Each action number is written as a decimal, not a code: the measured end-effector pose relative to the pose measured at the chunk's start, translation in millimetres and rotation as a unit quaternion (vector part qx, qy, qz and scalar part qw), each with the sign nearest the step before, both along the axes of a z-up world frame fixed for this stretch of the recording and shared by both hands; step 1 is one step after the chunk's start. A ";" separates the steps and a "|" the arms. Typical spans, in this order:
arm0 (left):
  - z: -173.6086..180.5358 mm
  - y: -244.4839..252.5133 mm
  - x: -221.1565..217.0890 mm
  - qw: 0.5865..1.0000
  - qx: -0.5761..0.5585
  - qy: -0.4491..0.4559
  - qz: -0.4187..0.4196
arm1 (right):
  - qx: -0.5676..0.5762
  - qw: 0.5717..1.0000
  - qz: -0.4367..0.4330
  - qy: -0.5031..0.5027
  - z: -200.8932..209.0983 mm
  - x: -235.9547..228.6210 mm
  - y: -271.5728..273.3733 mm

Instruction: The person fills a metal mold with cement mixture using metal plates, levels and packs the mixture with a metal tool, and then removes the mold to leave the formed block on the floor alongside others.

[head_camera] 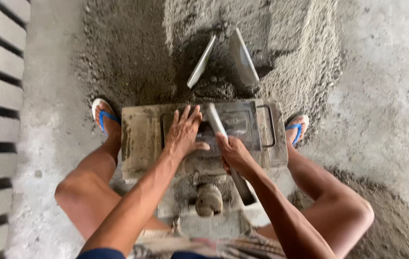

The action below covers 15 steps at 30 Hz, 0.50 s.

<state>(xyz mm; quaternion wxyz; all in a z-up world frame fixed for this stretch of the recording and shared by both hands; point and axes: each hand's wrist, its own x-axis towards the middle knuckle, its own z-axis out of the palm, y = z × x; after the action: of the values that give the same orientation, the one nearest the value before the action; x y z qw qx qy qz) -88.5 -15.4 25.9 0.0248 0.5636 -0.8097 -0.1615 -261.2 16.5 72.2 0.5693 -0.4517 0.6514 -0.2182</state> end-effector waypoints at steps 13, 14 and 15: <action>5.4 -8.7 -4.4 1.000 -0.013 -0.015 -0.006 | -0.001 0.990 0.065 0.127 3.8 -8.3 -3.8; 3.7 -6.4 -4.0 1.000 0.002 -0.019 -0.010 | -0.009 0.990 0.065 0.126 11.8 -6.0 -0.3; 0.4 -5.2 -4.5 1.000 0.008 -0.019 -0.011 | -0.003 0.990 0.065 0.126 9.5 -6.2 1.8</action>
<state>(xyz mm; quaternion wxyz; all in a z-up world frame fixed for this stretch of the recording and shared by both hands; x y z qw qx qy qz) -93.0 -20.5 26.3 0.0033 0.5577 -0.8150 -0.1573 -267.4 18.3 81.7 0.4941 -0.5187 0.6867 -0.1240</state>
